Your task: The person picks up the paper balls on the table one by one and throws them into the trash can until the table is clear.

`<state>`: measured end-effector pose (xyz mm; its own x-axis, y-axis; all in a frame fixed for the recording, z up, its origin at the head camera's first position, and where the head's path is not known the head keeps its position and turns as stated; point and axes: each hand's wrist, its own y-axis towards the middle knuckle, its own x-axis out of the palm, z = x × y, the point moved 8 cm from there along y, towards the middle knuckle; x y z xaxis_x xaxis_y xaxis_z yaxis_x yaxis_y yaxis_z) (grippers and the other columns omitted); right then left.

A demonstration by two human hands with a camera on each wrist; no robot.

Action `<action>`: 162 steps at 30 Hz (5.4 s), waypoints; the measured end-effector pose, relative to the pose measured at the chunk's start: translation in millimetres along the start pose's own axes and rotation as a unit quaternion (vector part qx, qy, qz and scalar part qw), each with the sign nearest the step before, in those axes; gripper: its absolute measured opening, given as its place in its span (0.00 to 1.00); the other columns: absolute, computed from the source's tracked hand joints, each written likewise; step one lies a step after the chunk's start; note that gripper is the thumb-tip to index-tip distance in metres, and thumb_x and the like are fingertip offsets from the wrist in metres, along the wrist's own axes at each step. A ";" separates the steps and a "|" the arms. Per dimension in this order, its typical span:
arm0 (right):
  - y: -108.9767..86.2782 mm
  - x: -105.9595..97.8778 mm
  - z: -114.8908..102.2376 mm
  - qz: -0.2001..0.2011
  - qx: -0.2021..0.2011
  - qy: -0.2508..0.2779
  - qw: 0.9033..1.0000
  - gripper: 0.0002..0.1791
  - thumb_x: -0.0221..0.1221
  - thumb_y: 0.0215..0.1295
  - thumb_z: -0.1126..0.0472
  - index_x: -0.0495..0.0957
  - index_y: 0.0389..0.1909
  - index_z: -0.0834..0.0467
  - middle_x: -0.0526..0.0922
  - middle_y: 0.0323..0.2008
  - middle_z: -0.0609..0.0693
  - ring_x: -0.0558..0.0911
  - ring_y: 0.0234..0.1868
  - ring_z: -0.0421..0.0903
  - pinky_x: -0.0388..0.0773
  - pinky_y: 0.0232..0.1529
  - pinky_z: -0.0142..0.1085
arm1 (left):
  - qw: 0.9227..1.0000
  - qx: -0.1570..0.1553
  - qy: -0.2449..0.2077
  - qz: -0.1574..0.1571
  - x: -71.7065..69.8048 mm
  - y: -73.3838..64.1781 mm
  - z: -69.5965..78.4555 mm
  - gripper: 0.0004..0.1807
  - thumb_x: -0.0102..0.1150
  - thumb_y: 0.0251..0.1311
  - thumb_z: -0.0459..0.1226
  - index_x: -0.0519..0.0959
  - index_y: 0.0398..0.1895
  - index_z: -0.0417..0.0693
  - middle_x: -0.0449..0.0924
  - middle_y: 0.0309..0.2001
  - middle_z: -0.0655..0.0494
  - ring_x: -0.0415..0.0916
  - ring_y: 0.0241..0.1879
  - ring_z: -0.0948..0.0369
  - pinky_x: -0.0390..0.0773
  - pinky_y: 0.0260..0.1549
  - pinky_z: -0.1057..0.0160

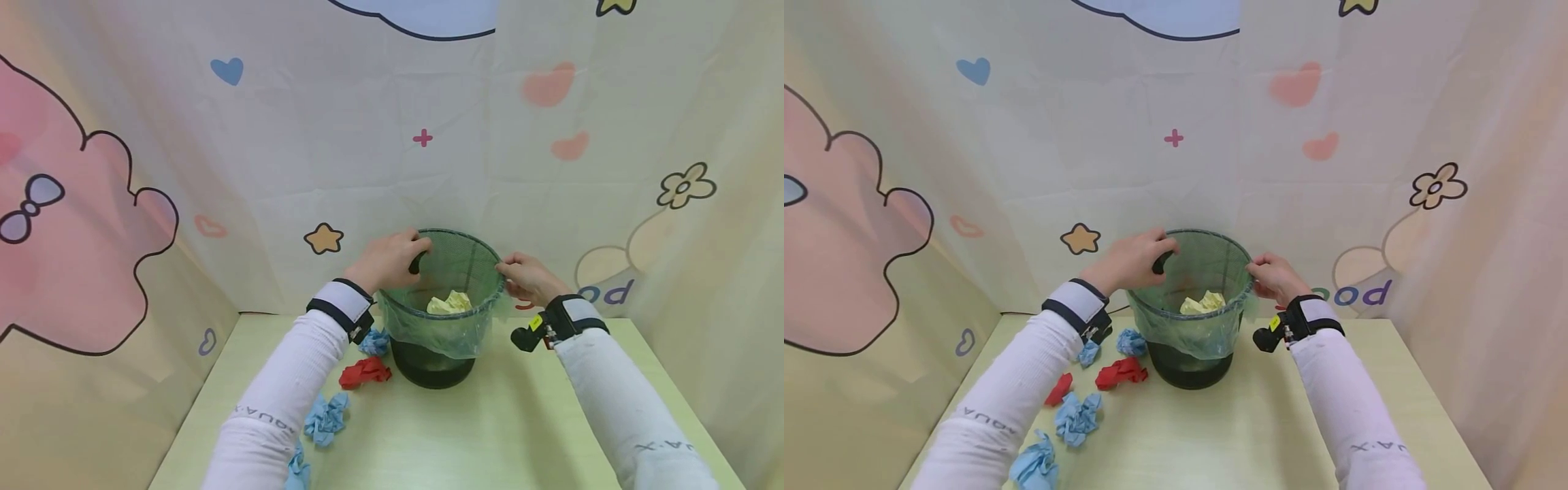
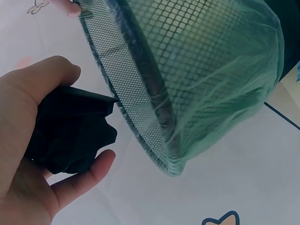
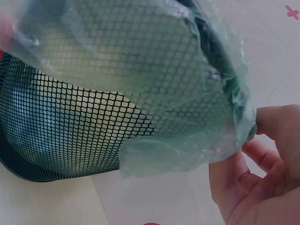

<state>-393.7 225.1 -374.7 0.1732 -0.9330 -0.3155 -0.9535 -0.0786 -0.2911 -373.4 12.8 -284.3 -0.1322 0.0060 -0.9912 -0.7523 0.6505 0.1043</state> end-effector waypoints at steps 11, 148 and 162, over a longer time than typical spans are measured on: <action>1.7 -0.8 1.1 0.012 0.004 -0.007 1.000 0.08 0.44 0.70 0.58 0.62 0.43 0.59 0.63 0.33 0.50 0.68 0.26 0.40 0.71 0.29 0.28 | 1.000 0.002 -0.018 -0.007 4.5 4.8 0.8 0.28 0.60 0.55 0.49 0.67 0.59 0.60 0.67 0.54 0.55 0.71 0.44 0.60 0.75 0.36 0.63; 4.2 -0.5 4.1 0.015 0.001 0.004 1.000 0.07 0.44 0.69 0.58 0.61 0.42 0.58 0.62 0.33 0.51 0.67 0.24 0.40 0.70 0.27 0.28 | 0.884 -0.398 -0.170 -0.177 287.1 -319.4 -46.8 0.62 0.65 0.15 0.73 0.66 0.61 0.51 0.62 0.59 0.46 0.64 0.53 0.43 0.71 0.40 0.38; 2.1 0.2 4.2 0.011 0.002 0.009 1.000 0.06 0.43 0.69 0.58 0.61 0.41 0.57 0.61 0.32 0.51 0.67 0.23 0.40 0.70 0.27 0.29 | 0.883 -0.386 -0.197 -0.180 285.9 -315.5 -52.2 0.23 0.69 0.43 0.45 0.74 0.45 0.54 0.69 0.42 0.49 0.68 0.35 0.53 0.75 0.27 0.52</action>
<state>-394.7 226.2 -379.2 0.1475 -0.9407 -0.3054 -0.9561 -0.0567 -0.2874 -207.5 -230.3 -596.4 0.3265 0.2677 -0.9065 -0.9353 -0.0467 -0.3507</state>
